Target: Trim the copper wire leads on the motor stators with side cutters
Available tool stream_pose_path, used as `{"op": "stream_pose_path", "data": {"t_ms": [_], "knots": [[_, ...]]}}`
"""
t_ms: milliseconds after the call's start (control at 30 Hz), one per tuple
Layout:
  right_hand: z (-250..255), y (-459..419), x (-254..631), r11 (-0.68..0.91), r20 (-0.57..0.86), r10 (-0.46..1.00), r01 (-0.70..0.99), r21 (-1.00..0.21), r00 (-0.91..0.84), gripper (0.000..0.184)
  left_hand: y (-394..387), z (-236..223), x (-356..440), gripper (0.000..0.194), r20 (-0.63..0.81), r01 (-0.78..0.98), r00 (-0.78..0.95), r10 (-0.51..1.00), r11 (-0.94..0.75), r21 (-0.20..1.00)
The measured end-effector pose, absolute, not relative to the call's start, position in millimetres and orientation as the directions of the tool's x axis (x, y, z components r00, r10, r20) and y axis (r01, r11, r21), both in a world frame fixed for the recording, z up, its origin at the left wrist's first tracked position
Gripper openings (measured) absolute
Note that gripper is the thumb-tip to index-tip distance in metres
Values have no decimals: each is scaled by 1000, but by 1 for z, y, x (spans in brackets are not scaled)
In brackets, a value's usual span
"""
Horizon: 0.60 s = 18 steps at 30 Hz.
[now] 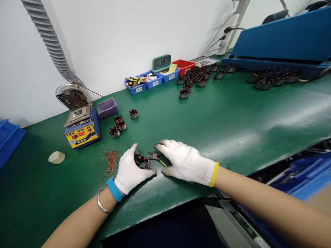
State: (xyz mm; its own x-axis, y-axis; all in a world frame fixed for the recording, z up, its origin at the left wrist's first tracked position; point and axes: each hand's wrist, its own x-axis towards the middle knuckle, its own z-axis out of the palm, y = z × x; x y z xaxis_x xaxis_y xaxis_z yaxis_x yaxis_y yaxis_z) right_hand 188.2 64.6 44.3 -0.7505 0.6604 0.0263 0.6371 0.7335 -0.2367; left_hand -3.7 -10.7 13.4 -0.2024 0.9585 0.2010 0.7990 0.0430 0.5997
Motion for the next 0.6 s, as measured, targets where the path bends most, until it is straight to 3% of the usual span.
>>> {"op": "stream_pose_path", "data": {"t_ms": [100,267,433,533,600], "knots": [[27,76,219,753,98,646,611,-244,-757,55,-13,13,-9,84,186,812,-50,981,-68,580],[35,80,223,669,156,743,727,-157,-650,52,-26,17,-18,113,164,687,288,944,-323,651],[52,55,194,659,-36,689,646,-385,-724,45,-32,19,0,139,140,772,-4,990,-86,630],[49,47,177,697,-59,610,571,-435,-790,30,-29,14,9,120,150,776,-118,982,-2,630],[44,49,172,707,-79,604,579,-407,-793,30,-27,11,10,103,162,768,-133,978,-1,641]]}}
